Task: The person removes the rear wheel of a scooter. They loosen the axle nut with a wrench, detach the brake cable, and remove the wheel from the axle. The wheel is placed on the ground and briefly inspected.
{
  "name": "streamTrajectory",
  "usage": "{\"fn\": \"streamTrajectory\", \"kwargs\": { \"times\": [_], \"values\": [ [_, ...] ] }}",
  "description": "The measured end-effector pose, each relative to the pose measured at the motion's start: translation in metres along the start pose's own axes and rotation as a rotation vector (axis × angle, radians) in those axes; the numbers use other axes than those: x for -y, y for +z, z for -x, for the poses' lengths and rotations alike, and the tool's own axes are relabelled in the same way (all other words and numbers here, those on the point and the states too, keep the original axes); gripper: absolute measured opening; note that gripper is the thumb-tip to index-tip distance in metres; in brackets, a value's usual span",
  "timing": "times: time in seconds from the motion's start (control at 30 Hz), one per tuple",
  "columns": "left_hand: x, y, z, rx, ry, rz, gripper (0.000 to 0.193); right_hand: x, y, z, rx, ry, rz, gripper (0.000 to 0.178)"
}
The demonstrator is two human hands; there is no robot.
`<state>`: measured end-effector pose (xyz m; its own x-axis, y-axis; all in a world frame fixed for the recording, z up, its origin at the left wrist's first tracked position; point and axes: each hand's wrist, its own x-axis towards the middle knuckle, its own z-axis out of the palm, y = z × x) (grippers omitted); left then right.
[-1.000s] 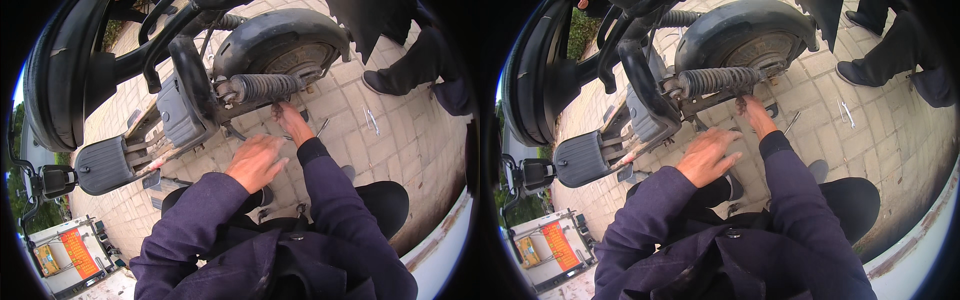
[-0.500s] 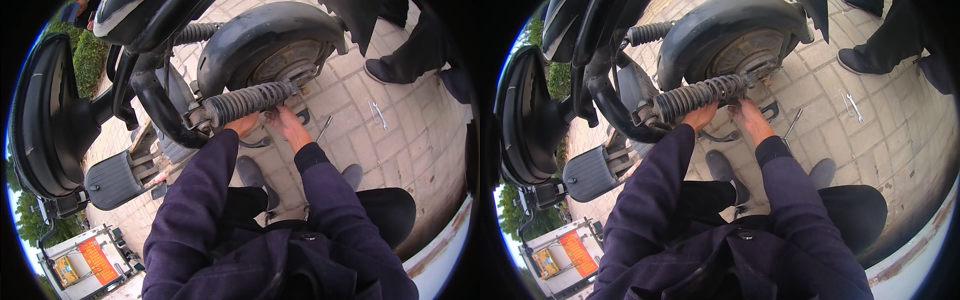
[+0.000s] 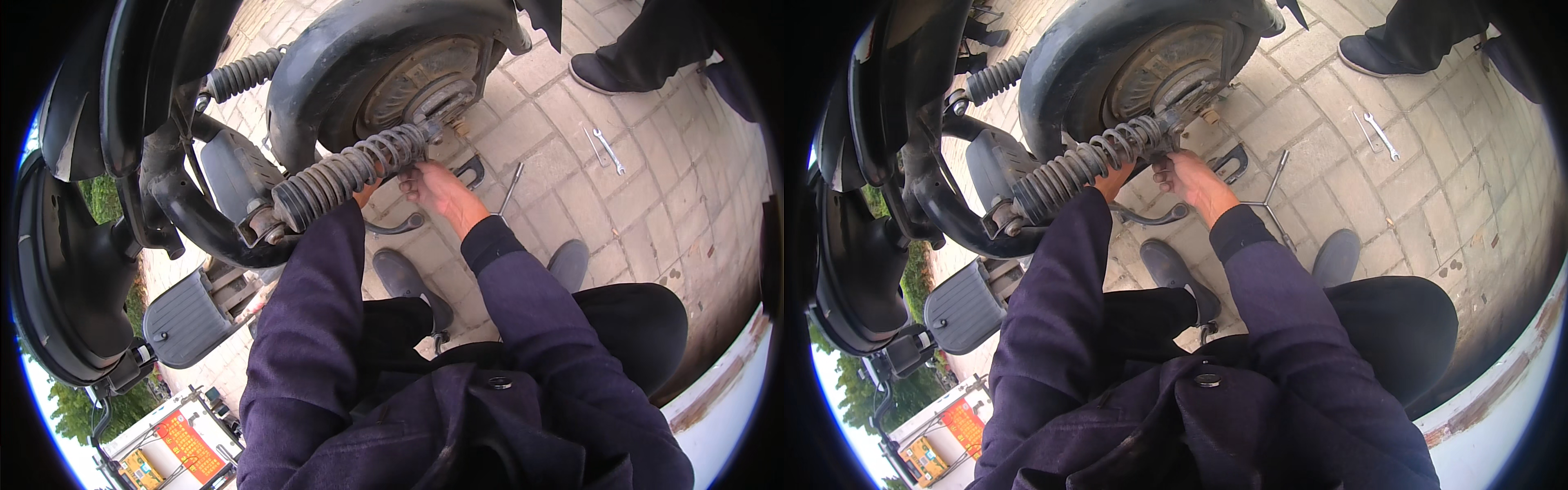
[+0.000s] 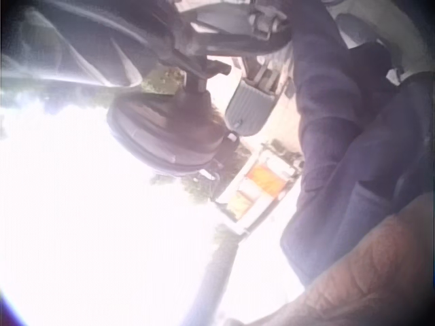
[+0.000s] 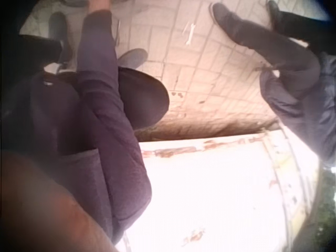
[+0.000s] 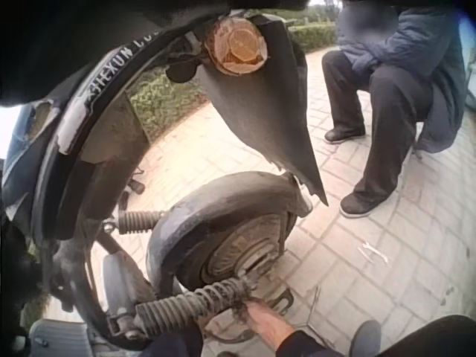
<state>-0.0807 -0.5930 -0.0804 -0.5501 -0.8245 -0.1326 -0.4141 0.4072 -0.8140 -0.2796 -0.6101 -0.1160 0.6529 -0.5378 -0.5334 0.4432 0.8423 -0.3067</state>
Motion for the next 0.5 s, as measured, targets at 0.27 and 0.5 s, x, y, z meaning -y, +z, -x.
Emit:
{"fn": "streamTrajectory", "kwargs": {
  "times": [0.27,0.5],
  "values": [
    [-0.018,0.004,-0.003,-0.139,-0.218,0.229,0.028,-0.003,-0.002,0.002,-0.069,-0.161,0.277,0.017],
    [-0.022,0.014,0.002,-0.062,-0.080,0.020,0.033,0.001,-0.011,0.004,0.112,0.037,-0.059,0.021]
  ]
}}
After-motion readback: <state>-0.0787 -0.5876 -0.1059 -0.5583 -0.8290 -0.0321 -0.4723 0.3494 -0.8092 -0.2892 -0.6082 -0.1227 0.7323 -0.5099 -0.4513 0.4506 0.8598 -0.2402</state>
